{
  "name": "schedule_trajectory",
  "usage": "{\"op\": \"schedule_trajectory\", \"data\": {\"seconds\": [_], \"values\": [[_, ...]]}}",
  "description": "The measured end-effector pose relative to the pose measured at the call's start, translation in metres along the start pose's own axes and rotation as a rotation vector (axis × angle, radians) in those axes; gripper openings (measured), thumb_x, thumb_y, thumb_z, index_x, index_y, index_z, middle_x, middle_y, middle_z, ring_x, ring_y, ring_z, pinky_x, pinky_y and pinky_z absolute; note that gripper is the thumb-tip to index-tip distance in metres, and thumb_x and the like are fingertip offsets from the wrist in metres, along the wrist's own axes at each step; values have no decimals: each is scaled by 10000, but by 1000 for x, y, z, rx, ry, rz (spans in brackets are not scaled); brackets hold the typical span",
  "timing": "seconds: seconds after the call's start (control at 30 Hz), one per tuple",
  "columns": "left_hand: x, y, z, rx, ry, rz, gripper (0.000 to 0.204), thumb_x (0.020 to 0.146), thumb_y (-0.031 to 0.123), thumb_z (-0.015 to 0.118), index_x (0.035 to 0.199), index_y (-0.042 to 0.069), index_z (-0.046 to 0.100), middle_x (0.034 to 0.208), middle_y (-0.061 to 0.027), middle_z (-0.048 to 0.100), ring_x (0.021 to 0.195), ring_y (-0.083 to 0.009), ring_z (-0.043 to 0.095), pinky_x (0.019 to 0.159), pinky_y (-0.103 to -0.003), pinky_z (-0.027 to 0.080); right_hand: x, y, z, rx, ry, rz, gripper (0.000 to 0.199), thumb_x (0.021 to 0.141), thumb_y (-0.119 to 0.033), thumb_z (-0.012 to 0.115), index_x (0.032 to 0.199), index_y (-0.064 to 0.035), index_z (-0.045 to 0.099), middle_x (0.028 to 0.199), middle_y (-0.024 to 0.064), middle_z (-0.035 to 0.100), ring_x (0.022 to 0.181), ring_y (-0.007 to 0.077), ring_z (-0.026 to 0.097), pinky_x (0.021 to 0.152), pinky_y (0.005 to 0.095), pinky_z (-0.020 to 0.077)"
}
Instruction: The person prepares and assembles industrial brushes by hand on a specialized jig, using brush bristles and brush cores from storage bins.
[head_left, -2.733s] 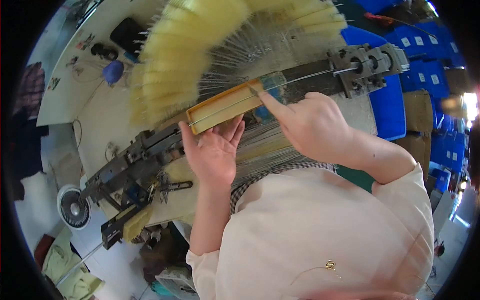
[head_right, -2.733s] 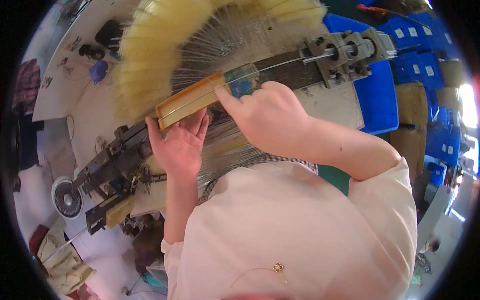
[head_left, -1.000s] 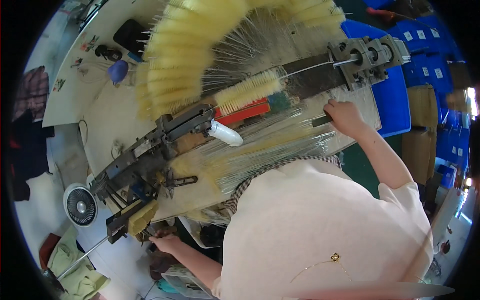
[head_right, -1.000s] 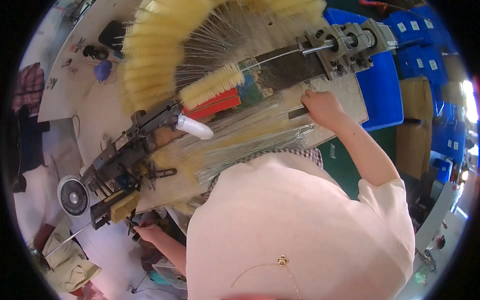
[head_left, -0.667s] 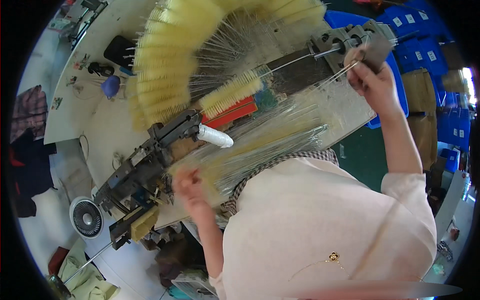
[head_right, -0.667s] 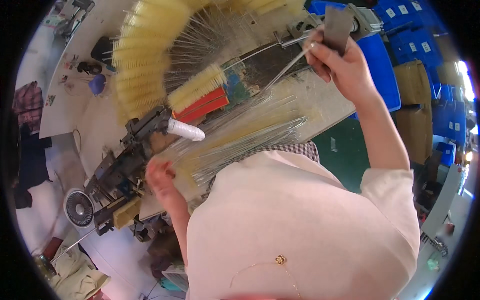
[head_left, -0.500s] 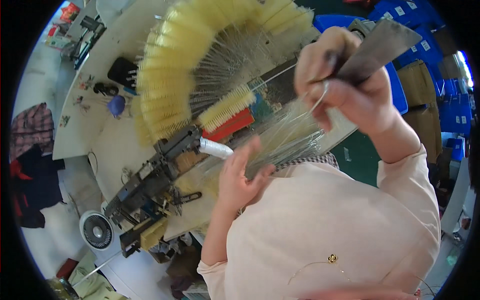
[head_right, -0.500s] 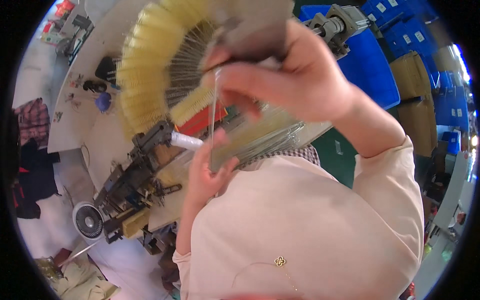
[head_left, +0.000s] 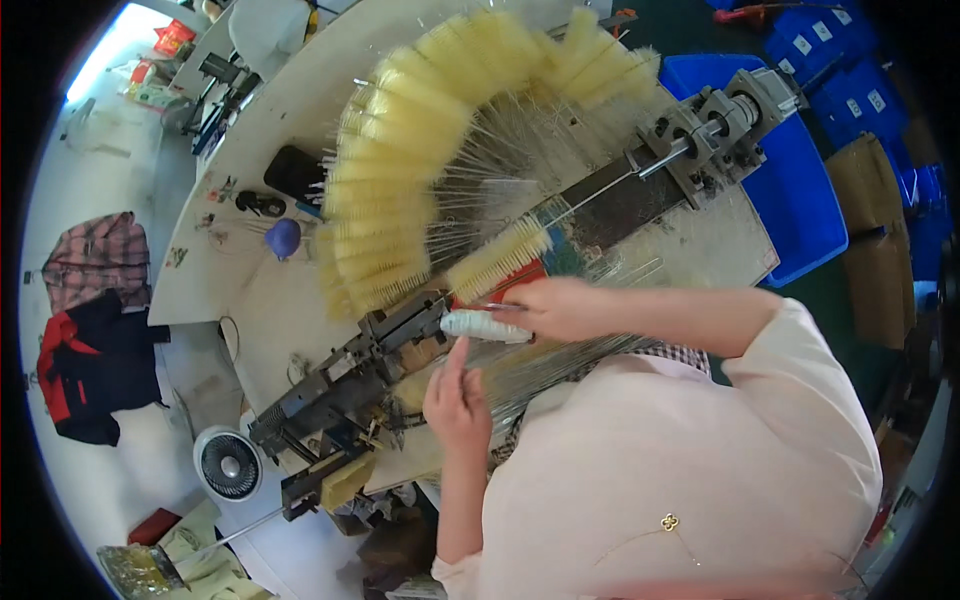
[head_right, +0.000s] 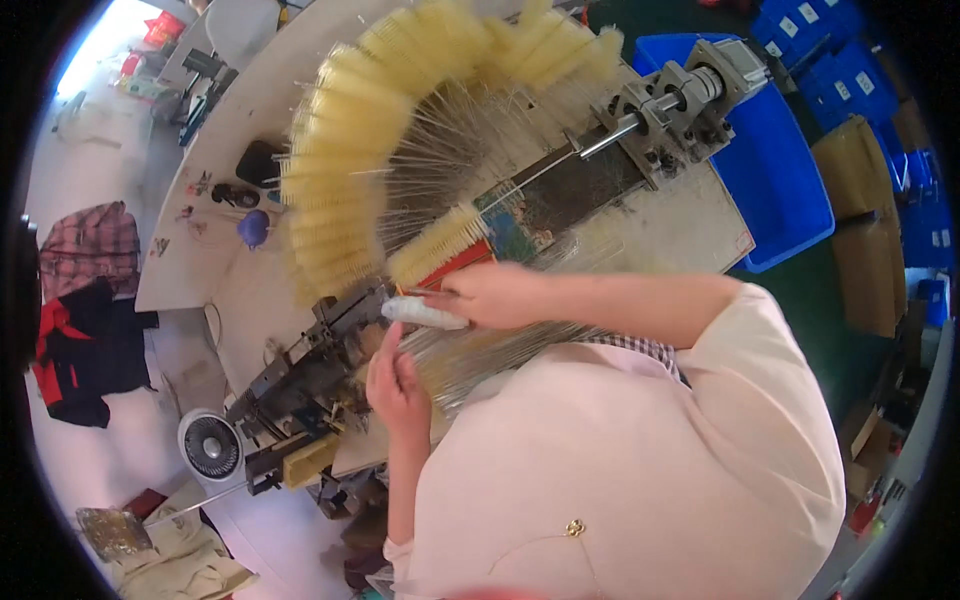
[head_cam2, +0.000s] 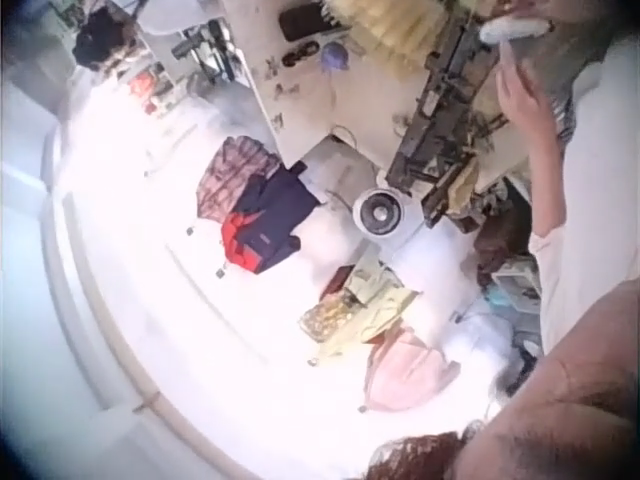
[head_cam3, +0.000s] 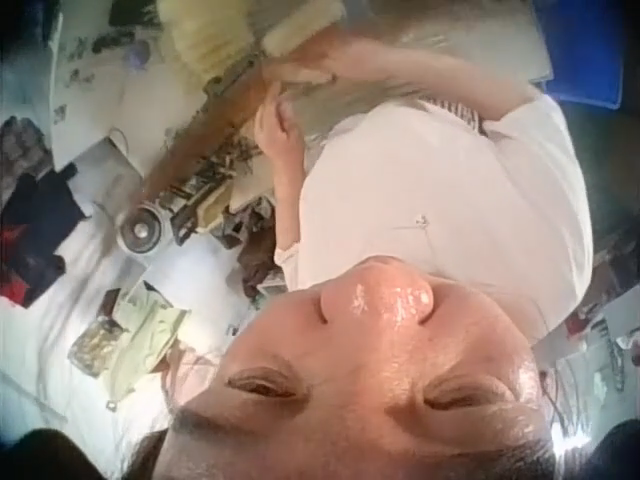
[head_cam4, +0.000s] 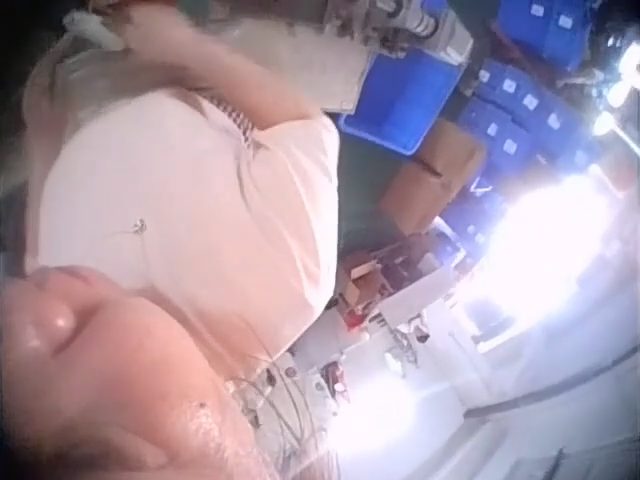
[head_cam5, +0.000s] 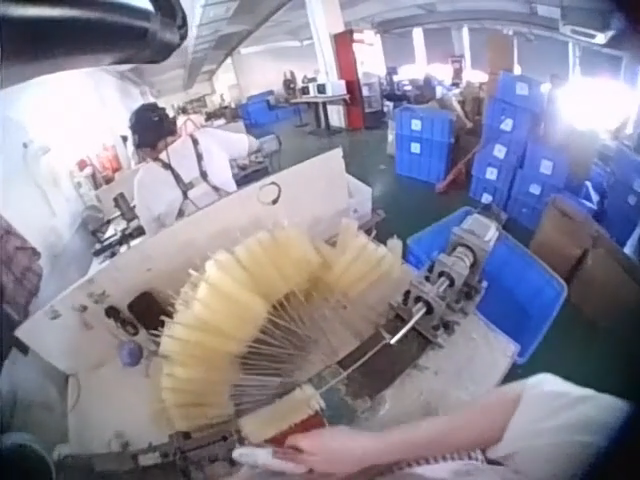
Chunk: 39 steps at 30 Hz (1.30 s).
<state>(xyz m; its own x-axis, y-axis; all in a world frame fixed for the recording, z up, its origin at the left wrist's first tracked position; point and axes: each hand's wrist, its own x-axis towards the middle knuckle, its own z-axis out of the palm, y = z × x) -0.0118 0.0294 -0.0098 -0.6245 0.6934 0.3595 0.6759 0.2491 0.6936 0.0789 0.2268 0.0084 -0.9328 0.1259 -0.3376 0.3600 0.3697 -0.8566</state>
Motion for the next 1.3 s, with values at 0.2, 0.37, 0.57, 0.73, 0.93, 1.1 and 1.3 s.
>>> {"op": "schedule_trajectory", "data": {"seconds": [0.2, 0.37, 0.57, 0.73, 0.93, 1.1, 1.3], "values": [[41, 39, 5, 558, -252, 392, 421, 681, 297, 727, 1059, 161, 603, 675, 7, 551, 563, -203, 544, 475, -294, 409, -21, -13, -104, -889, 393, -478, 246, 634, -151, 664, 879, -132, 643, 816, 28, 587, 785, 229, 549, 693, 355, 412], [24, 28, -28, 455, -1, 209, 442, 696, 240, 726, 1087, 121, 555, 709, -10, 538, 593, -160, 547, 536, -264, 435, -40, 20, -127, -1319, 330, -368, 240, 638, -127, 629, 876, -159, 617, 725, -10, 579, 762, 182, 566, 687, 324, 400], [3, 25, -34, -46, 180, -60, 374, 809, 81, 628, 1134, 9, 456, 1034, -99, 507, 832, -136, 507, 721, -259, 425, -10, 9, -142, -899, 671, -225, 207, 709, -70, 561, 914, -94, 560, 751, 110, 619, 736, 335, 580, 631, 436, 438], [2, 14, -21, -74, -33, -174, 168, 818, 75, 574, 974, 19, 548, 692, -99, 557, 596, -230, 550, 556, -288, 431, 4, 10, -144, -886, 688, -336, 210, 744, -105, 561, 952, -108, 534, 751, 107, 624, 716, 338, 596, 593, 453, 455], [25, 37, -22, -25, -48, -197, 50, 807, 51, 592, 853, 55, 612, 699, -90, 573, 572, -242, 544, 528, -299, 424, 47, 35, -165, -714, 611, -194, 199, 846, -199, 501, 1010, -97, 549, 807, 109, 636, 734, 333, 598, 639, 435, 470], [40, 37, -24, 170, -53, -99, 101, 777, 65, 635, 874, 90, 639, 680, -59, 571, 568, -210, 542, 502, -310, 410, 27, 16, -187, -492, 617, -132, 384, 803, -111, 530, 1187, -99, 532, 983, 112, 620, 801, 241, 624, 716, 343, 485], [106, 59, 19, 543, -82, 419, 145, 767, 177, 648, 904, 145, 615, 707, 7, 566, 581, -149, 557, 510, -292, 417, -21, -68, -200, -193, 751, -468, 311, 933, -226, 480, 1130, 5, 549, 935, 40, 590, 749, 72, 514, 688, 225, 437]]}}
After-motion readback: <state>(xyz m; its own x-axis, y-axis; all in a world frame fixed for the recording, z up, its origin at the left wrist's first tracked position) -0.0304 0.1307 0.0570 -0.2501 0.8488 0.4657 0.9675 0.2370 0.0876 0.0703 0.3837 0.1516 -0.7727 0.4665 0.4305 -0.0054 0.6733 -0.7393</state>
